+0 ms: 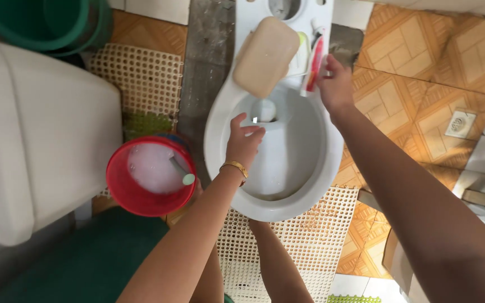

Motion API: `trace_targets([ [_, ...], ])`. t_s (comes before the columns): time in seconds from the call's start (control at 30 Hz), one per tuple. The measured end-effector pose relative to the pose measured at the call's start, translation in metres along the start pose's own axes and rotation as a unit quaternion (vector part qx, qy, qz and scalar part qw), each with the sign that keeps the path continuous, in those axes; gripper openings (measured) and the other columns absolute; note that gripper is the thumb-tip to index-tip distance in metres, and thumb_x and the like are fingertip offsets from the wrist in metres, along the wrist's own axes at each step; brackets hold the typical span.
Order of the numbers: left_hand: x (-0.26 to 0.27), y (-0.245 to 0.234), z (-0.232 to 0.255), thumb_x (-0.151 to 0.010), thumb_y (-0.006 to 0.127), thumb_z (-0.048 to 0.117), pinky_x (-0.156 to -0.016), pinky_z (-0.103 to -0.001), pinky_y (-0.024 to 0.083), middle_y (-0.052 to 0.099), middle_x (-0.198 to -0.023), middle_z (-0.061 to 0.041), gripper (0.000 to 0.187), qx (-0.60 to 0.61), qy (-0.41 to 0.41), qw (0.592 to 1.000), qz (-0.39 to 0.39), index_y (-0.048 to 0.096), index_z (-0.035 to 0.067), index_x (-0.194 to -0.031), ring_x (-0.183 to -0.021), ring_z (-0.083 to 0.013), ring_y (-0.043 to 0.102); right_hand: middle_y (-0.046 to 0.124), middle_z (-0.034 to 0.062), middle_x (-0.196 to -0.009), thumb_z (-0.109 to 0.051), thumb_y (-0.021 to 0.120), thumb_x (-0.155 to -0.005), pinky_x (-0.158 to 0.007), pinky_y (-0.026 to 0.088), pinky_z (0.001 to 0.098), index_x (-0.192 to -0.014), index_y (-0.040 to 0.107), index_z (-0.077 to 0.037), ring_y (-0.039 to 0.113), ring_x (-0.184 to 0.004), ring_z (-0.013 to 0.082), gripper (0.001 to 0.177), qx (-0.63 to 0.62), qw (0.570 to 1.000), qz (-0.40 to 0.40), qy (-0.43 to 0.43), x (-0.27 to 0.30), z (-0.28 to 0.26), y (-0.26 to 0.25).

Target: Cleaning a toilet tank and bathroom fixtures using a brush and soapy water

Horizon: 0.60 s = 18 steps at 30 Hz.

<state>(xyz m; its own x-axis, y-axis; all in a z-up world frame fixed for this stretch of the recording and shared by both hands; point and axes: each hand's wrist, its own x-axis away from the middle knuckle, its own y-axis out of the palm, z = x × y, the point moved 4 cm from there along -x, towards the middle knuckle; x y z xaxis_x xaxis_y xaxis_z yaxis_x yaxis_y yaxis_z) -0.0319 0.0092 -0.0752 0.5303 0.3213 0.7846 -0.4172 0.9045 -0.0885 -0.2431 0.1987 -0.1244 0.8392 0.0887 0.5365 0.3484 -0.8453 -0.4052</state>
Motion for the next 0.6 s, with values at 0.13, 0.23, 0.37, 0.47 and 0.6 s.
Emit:
trace_targets([
  [0.13,-0.012,-0.018,-0.013,-0.085,0.071,0.023,-0.071,-0.033,0.055,0.071,-0.115,-0.003,0.070,0.039,-0.045,0.998,0.017,0.038,0.016,-0.147,-0.089,-0.0158,0.067,0.041,0.0118,-0.140,-0.003,0.064,-0.088,-0.098,0.053,0.0326,-0.154,0.041,-0.010,0.060,-0.114,0.0188,0.070,0.075,0.996,-0.035,-0.038,0.016,-0.031,-0.009],
  [0.23,-0.013,-0.035,-0.016,-0.086,0.069,0.023,-0.069,-0.032,0.054,0.072,-0.115,-0.004,0.068,0.040,-0.055,0.997,0.036,0.039,0.015,-0.146,-0.089,-0.0153,0.067,0.044,0.0137,-0.140,-0.005,0.067,-0.092,-0.100,0.051,0.0351,-0.151,0.050,-0.008,0.056,-0.116,0.0236,0.062,0.126,0.988,-0.006,-0.089,0.018,-0.033,-0.019],
  [0.37,-0.020,-0.071,-0.058,-0.087,0.067,0.022,-0.067,-0.032,0.053,0.071,-0.115,-0.006,0.066,0.068,-0.055,0.994,0.061,0.040,0.013,-0.146,-0.087,-0.0157,0.067,0.047,0.0167,-0.137,0.001,0.065,-0.092,-0.102,0.050,0.0363,-0.144,0.059,-0.004,0.057,-0.118,0.0266,0.053,0.147,0.966,0.020,-0.210,0.042,-0.043,-0.014],
  [0.47,-0.020,-0.106,-0.115,-0.087,0.067,0.020,-0.064,-0.032,0.052,0.071,-0.115,-0.009,0.063,0.115,-0.066,0.987,0.095,0.043,0.010,-0.144,-0.085,-0.0165,0.066,0.059,0.0145,-0.120,0.004,0.058,-0.097,-0.094,0.054,0.0341,-0.125,0.066,-0.002,0.063,-0.103,0.0211,0.029,0.130,0.956,0.093,-0.245,0.081,-0.052,0.005],
  [0.6,-0.008,-0.159,-0.186,-0.088,0.067,0.018,-0.063,-0.034,0.054,0.070,-0.115,-0.011,0.053,0.117,-0.101,0.975,0.158,0.052,0.007,-0.138,-0.087,-0.0191,0.067,0.071,0.0065,-0.090,0.001,0.056,-0.099,-0.073,0.053,0.0297,-0.110,0.071,-0.009,0.065,-0.078,0.0129,0.021,0.096,0.982,-0.054,-0.154,0.147,-0.052,0.077],
])
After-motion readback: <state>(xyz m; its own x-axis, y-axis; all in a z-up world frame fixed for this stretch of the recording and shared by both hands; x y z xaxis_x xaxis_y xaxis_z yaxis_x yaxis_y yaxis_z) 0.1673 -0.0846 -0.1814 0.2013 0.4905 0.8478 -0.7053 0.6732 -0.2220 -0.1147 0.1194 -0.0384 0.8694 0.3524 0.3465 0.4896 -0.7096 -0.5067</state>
